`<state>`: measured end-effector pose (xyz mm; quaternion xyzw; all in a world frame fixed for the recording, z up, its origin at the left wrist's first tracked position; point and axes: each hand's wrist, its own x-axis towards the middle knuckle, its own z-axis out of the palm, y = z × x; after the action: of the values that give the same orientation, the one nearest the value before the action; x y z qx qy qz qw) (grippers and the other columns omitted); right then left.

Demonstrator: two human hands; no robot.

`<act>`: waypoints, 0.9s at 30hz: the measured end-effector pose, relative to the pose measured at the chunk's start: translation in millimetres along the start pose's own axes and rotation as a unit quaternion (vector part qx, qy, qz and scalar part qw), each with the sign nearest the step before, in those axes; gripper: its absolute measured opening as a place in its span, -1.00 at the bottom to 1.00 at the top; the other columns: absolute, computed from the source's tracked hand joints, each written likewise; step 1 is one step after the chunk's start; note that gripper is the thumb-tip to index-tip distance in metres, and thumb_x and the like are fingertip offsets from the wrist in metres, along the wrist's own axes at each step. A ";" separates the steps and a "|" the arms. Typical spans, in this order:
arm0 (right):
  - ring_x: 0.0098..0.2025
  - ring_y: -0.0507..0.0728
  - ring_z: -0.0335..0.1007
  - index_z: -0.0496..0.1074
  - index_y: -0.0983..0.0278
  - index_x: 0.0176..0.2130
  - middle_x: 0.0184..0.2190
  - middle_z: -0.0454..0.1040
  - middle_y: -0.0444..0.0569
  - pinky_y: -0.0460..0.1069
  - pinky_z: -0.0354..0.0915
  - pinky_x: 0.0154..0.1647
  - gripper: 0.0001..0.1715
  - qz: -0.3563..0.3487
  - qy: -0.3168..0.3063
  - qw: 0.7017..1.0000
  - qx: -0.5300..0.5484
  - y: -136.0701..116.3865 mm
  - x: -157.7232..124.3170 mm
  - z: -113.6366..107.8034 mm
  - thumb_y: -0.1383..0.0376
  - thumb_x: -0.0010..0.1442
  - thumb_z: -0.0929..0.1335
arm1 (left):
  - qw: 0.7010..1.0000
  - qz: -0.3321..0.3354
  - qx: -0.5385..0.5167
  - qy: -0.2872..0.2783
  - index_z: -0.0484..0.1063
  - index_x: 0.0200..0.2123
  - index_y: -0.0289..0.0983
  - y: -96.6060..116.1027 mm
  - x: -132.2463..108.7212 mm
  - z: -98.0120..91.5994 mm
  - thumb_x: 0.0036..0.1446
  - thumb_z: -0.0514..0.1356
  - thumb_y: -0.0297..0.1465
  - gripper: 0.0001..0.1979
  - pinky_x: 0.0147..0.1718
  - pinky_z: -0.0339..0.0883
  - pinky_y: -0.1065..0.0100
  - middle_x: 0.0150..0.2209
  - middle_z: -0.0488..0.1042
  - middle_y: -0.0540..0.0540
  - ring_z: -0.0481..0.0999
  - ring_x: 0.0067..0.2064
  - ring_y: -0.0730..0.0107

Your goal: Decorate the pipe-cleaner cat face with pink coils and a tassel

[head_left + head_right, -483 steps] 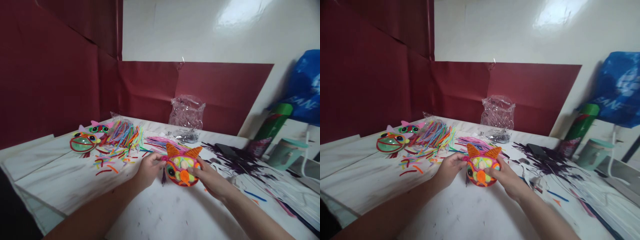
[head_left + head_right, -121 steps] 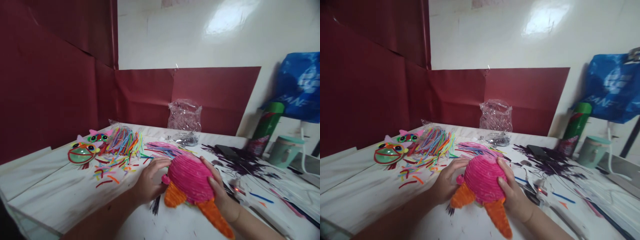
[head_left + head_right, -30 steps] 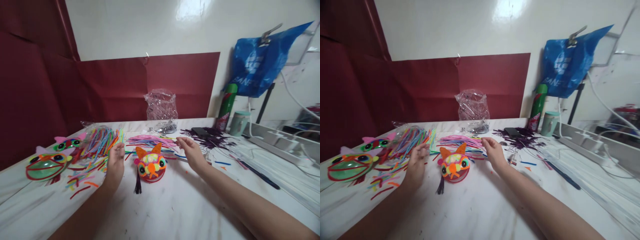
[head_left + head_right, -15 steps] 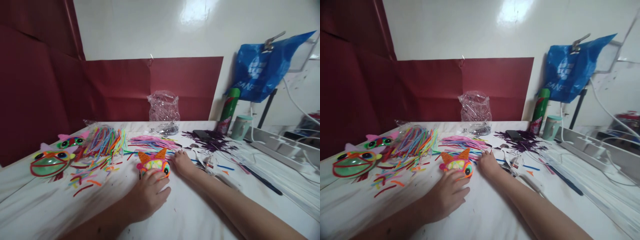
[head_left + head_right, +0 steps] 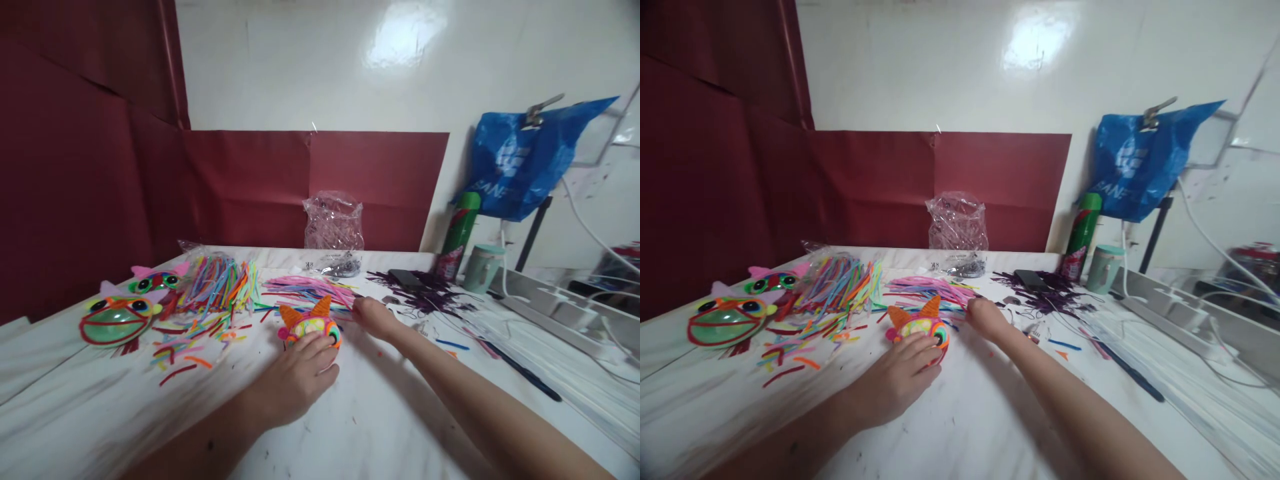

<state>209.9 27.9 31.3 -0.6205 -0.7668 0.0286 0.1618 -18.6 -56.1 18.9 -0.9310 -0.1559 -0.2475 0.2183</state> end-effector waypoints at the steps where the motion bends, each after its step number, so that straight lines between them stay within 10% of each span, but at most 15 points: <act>1: -0.28 0.08 0.40 0.40 0.36 -0.24 -0.27 0.45 -0.02 0.03 0.33 -0.24 -0.80 0.013 0.003 0.999 0.038 4.4 -5.5 -5.8 0.27 0.21 0.28 | 1.000 0.002 0.000 -0.002 0.38 -0.25 -0.34 -0.4 -0.2 -0.5 0.18 0.03 -0.52 -0.85 0.19 0.02 0.13 -0.11 0.42 -0.11 0.27 0.08 0.24; 12: -0.63 -0.04 0.12 0.23 0.28 -0.51 -0.61 0.34 -0.13 -0.11 0.11 -0.57 -0.62 0.070 0.011 0.876 0.478 -6.3 -115.3 -6.6 0.02 0.06 0.23 | 0.991 0.066 -0.078 0.086 0.40 -0.19 -0.30 -3.1 -1.6 -4.4 0.12 0.07 -0.59 -0.79 0.00 0.21 0.12 -0.17 0.49 -0.15 0.36 -0.04 0.25; 16: -0.62 -0.06 0.07 0.22 0.27 -0.49 -0.60 0.34 -0.14 -0.12 0.08 -0.57 -0.60 0.062 -0.004 0.836 0.546 -25.8 -149.7 0.4 -0.01 0.04 0.28 | 0.959 -0.135 -0.246 0.047 0.46 -0.40 -0.29 18.2 12.9 -20.3 0.12 0.07 -0.48 -0.84 -0.27 0.31 0.31 -0.43 0.49 -0.09 0.44 -0.33 0.36; 22: -0.61 -0.06 -0.02 0.24 0.28 -0.48 -0.62 0.23 -0.20 -0.13 -0.01 -0.58 -0.63 -0.014 -0.078 0.830 0.553 -64.5 -194.9 14.7 0.05 0.15 0.25 | 0.745 -0.416 -0.521 0.002 0.44 -0.38 -0.33 77.8 13.0 -29.7 -0.06 0.20 -0.38 -0.85 -0.46 0.23 0.46 -0.50 0.43 0.00 0.38 -0.44 0.45; 27: -0.49 0.01 0.09 0.18 0.26 -0.51 -0.57 0.18 -0.17 -0.11 0.11 -0.46 -0.65 -0.068 -0.020 0.902 0.426 -78.3 -229.5 35.1 0.10 0.19 0.20 | 0.731 -0.504 -0.450 0.096 0.31 -0.64 -0.31 124.8 -28.9 -28.2 -0.03 0.14 -0.42 -0.81 -0.53 0.12 0.47 -0.64 0.25 0.06 0.24 -0.54 0.51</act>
<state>167.0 -205.0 -31.5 -0.4377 -0.7247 0.3539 0.3974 -3.9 -181.8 -15.3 -0.6764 -0.4505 -0.4509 -0.3693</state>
